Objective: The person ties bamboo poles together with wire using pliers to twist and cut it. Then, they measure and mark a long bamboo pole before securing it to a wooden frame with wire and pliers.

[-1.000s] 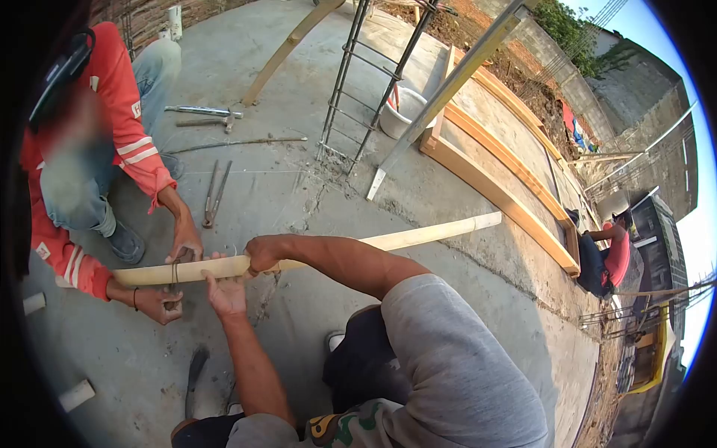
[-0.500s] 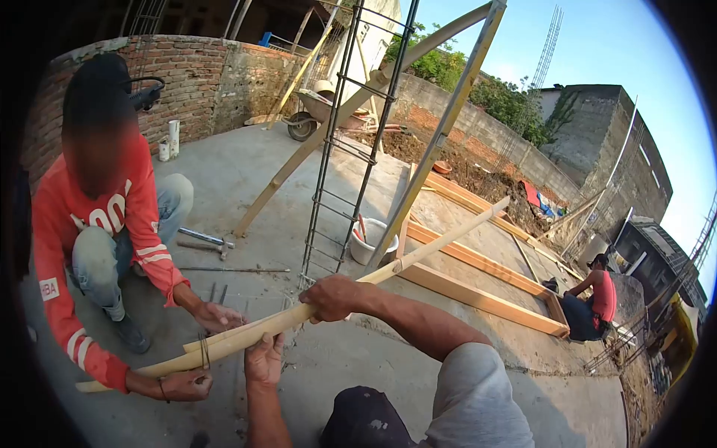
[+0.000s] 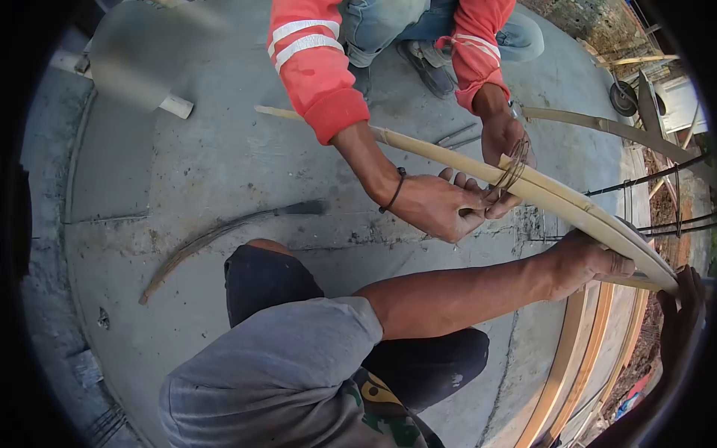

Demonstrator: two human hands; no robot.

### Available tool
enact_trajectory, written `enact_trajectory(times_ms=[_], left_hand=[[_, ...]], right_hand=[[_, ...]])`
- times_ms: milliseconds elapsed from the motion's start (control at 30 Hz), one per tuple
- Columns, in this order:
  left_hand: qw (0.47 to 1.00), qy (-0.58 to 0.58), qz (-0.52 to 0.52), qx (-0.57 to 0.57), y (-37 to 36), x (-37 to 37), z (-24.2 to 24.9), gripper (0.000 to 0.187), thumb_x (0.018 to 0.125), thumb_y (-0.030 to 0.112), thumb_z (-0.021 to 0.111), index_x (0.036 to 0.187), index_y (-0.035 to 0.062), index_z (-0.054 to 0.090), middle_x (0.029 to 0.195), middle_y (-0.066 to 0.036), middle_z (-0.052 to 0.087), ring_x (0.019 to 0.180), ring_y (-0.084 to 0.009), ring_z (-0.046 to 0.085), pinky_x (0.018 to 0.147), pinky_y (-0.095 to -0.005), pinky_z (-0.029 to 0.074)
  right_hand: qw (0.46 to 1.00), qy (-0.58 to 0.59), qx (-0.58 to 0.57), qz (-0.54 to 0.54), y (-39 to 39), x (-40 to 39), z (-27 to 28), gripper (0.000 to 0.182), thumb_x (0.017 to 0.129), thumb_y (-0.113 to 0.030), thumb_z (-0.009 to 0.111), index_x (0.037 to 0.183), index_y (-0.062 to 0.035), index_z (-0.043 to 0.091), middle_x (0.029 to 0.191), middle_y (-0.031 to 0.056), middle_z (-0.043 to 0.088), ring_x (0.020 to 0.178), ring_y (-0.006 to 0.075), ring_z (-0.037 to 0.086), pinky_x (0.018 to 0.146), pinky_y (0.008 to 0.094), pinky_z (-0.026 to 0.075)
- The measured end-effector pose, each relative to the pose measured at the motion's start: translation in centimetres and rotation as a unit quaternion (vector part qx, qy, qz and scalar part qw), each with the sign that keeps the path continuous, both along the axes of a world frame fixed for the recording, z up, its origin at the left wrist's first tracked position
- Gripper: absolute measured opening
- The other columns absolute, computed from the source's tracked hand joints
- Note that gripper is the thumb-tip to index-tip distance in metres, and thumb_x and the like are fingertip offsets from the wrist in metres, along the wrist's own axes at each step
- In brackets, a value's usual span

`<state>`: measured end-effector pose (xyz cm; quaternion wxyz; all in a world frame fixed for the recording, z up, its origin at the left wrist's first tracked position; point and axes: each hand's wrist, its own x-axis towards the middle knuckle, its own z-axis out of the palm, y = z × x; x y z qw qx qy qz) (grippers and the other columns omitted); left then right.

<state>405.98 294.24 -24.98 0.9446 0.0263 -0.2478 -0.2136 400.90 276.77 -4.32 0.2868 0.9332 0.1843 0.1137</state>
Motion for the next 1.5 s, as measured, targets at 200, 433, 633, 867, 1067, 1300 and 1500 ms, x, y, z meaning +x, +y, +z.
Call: enact_trajectory(times_ms=[200, 433, 633, 867, 1067, 1300, 1500], left_hand=[[0.993, -0.011, 0.09, 0.071, -0.4, -0.7, 4.8, 0.034, 0.071, 0.013, 0.071, 0.103, 0.0053, 0.06, 0.091, -0.005, 0.061, 0.088, -0.0154, 0.057, 0.086, -0.031, 0.044], [0.991, -0.079, 0.098, 0.051, -3.5, -0.8, 8.7, 0.041, 0.088, 0.027, 0.066, 0.117, 0.0014, 0.055, 0.109, -0.004, 0.058, 0.104, -0.013, 0.051, 0.093, -0.0294, 0.039], [0.992, -0.069, 0.099, 0.032, -3.2, -0.1, 11.6, 0.041, 0.089, 0.028, 0.065, 0.125, 0.013, 0.053, 0.124, -0.001, 0.055, 0.118, -0.0147, 0.048, 0.098, -0.0381, 0.035], [0.991, -0.094, 0.083, 0.037, -3.0, -0.8, 11.9, 0.045, 0.09, 0.033, 0.062, 0.128, 0.0131, 0.05, 0.129, -0.002, 0.052, 0.123, -0.0163, 0.043, 0.1, -0.038, 0.034], [0.989, -0.124, 0.081, 0.03, -2.1, -1.5, 11.0, 0.05, 0.094, 0.034, 0.055, 0.136, 0.0128, 0.042, 0.138, -0.005, 0.045, 0.127, -0.0178, 0.04, 0.103, -0.0386, 0.033], [0.986, -0.123, 0.078, 0.076, -0.4, -1.9, 8.2, 0.051, 0.095, 0.032, 0.053, 0.137, 0.0081, 0.041, 0.137, -0.008, 0.045, 0.126, -0.0186, 0.041, 0.102, -0.0374, 0.033], [0.952, -0.147, 0.14, 0.229, 1.9, -5.2, 4.5, 0.043, 0.09, 0.028, 0.062, 0.119, -0.0012, 0.052, 0.106, -0.009, 0.056, 0.102, -0.0141, 0.053, 0.09, -0.0316, 0.044]], right_hand=[[0.998, 0.055, -0.011, 0.031, 4.1, 0.3, 5.0, 0.033, 0.082, -0.032, 0.069, 0.09, -0.0015, 0.063, 0.079, 0.0179, 0.06, 0.077, 0.0381, 0.057, 0.068, 0.0465, 0.044], [0.996, -0.055, -0.023, -0.072, 5.5, -1.8, 9.3, 0.019, 0.075, -0.009, 0.072, 0.091, -0.0042, 0.064, 0.087, 0.0078, 0.066, 0.083, 0.0227, 0.063, 0.073, 0.0387, 0.049], [0.997, -0.071, -0.014, -0.023, 4.6, 0.3, 12.8, 0.024, 0.076, -0.012, 0.074, 0.099, -0.0121, 0.069, 0.087, 0.0047, 0.071, 0.079, 0.0198, 0.069, 0.072, 0.0375, 0.054], [0.996, -0.055, 0.004, -0.067, 5.4, -0.4, 14.0, 0.019, 0.076, -0.012, 0.073, 0.093, -0.0082, 0.067, 0.088, 0.0073, 0.069, 0.086, 0.0216, 0.067, 0.078, 0.0383, 0.054], [0.995, -0.093, -0.036, -0.01, 4.1, -0.1, 15.1, 0.013, 0.077, -0.009, 0.071, 0.087, -0.007, 0.063, 0.086, 0.0069, 0.066, 0.088, 0.0224, 0.067, 0.076, 0.037, 0.056], [0.993, -0.105, -0.051, 0.012, 3.8, 0.0, 14.9, 0.019, 0.076, -0.01, 0.072, 0.093, -0.0061, 0.064, 0.086, 0.009, 0.065, 0.091, 0.0252, 0.065, 0.081, 0.0396, 0.054], [0.997, -0.068, -0.022, -0.002, 2.9, 2.5, 15.0, 0.024, 0.076, -0.001, 0.069, 0.099, -0.003, 0.063, 0.096, 0.0121, 0.065, 0.089, 0.0271, 0.064, 0.077, 0.0378, 0.052]])
